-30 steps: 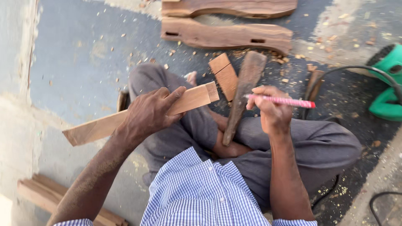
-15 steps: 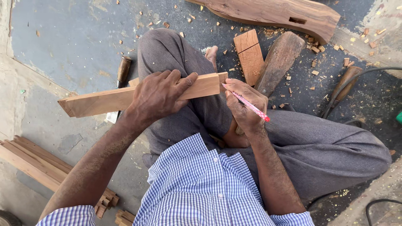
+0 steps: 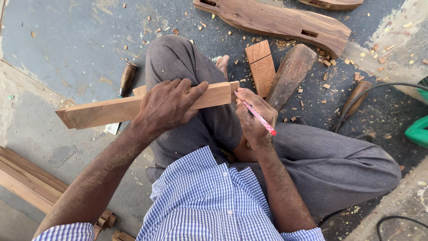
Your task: The person sits on the floor and uses a chisel and mallet to carve a notch into a wooden plank. They repeatedly test the fit of the plank against a curved wooden piece, mark the wood with a pencil, and use a handheld electric planer to smooth the edges before final assembly.
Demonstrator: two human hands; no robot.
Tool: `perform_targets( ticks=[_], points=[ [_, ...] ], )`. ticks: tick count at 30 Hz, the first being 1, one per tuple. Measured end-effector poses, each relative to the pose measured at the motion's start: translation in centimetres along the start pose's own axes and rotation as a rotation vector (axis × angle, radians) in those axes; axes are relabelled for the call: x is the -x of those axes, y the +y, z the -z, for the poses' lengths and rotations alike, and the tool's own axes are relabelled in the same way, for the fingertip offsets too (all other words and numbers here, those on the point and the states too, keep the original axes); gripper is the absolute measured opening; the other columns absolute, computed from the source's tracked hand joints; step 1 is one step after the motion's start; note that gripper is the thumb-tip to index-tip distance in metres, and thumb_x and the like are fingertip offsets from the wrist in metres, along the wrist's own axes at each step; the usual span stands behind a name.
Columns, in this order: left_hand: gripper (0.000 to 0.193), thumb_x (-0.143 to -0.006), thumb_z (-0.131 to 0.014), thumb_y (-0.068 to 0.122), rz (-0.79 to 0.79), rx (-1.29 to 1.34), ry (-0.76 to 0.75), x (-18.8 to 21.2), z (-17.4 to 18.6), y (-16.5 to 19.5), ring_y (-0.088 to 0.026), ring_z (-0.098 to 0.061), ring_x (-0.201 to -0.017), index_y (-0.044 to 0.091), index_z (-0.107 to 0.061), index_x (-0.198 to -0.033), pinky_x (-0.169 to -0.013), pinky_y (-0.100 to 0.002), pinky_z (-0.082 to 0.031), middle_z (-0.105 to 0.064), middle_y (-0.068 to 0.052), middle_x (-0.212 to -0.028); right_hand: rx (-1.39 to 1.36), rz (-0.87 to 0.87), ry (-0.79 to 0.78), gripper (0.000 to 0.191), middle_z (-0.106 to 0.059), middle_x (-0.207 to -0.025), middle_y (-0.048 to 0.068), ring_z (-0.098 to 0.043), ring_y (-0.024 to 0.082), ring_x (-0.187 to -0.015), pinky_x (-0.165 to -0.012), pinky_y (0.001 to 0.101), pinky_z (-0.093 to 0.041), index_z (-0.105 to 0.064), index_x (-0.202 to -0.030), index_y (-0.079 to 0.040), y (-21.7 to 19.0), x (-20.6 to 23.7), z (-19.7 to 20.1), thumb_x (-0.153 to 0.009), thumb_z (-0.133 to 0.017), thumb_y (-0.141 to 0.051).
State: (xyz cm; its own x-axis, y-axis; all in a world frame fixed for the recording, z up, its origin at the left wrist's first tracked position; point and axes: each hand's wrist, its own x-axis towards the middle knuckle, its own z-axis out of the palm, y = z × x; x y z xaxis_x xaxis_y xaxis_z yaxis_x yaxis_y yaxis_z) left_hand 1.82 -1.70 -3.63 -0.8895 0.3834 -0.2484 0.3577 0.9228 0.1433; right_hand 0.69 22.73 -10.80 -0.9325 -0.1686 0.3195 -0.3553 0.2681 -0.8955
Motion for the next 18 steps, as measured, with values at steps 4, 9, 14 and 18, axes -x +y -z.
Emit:
perform_targets(
  ticks=[4,9,14,18],
  points=[
    [0.071,-0.08,-0.081,0.04,0.041,-0.007,-0.085,-0.3,0.3,0.3,-0.023,-0.069,-0.087,0.019,-0.055,-0.143,-0.071,-0.039,-0.059,-0.064,-0.009,-0.098,-0.046,-0.022,-0.04,0.014,-0.076,-0.114,0.017,-0.077,0.027,-0.107,-0.094,0.0352,-0.064,-0.072,-0.108,0.002,-0.2,-0.2,0.2,-0.093,-0.072,0.001],
    [0.072,-0.077,-0.082,0.036,0.05,0.077,-0.037,-0.3,0.9,0.3,-0.022,-0.069,-0.086,0.017,-0.057,-0.142,-0.072,-0.039,-0.058,-0.063,-0.007,-0.094,-0.195,-0.202,-0.014,0.014,-0.076,-0.116,0.016,-0.075,0.022,-0.103,-0.093,0.031,-0.061,-0.074,-0.108,0.002,0.5,-0.4,2.0,-0.097,-0.066,-0.001],
    [0.073,-0.071,-0.083,0.033,0.001,0.143,0.111,0.0,1.3,0.2,-0.025,-0.068,-0.085,0.015,-0.06,-0.138,-0.072,-0.041,-0.056,-0.061,-0.007,-0.092,-0.456,-0.384,0.357,0.013,-0.074,-0.095,0.011,-0.07,0.015,-0.086,-0.083,0.0268,-0.057,-0.073,-0.107,0.002,6.7,-4.2,5.6,-0.096,-0.069,-0.003],
    [0.073,-0.069,-0.084,0.031,-0.022,0.147,0.132,-0.6,1.2,0.1,-0.025,-0.066,-0.081,0.016,-0.061,-0.136,-0.071,-0.041,-0.055,-0.059,-0.006,-0.086,-0.465,-0.349,0.441,0.014,-0.072,-0.089,0.01,-0.068,0.015,-0.082,-0.081,0.0281,-0.056,-0.074,-0.105,0.005,14.9,-10.6,9.1,-0.098,-0.068,-0.005]
  ],
)
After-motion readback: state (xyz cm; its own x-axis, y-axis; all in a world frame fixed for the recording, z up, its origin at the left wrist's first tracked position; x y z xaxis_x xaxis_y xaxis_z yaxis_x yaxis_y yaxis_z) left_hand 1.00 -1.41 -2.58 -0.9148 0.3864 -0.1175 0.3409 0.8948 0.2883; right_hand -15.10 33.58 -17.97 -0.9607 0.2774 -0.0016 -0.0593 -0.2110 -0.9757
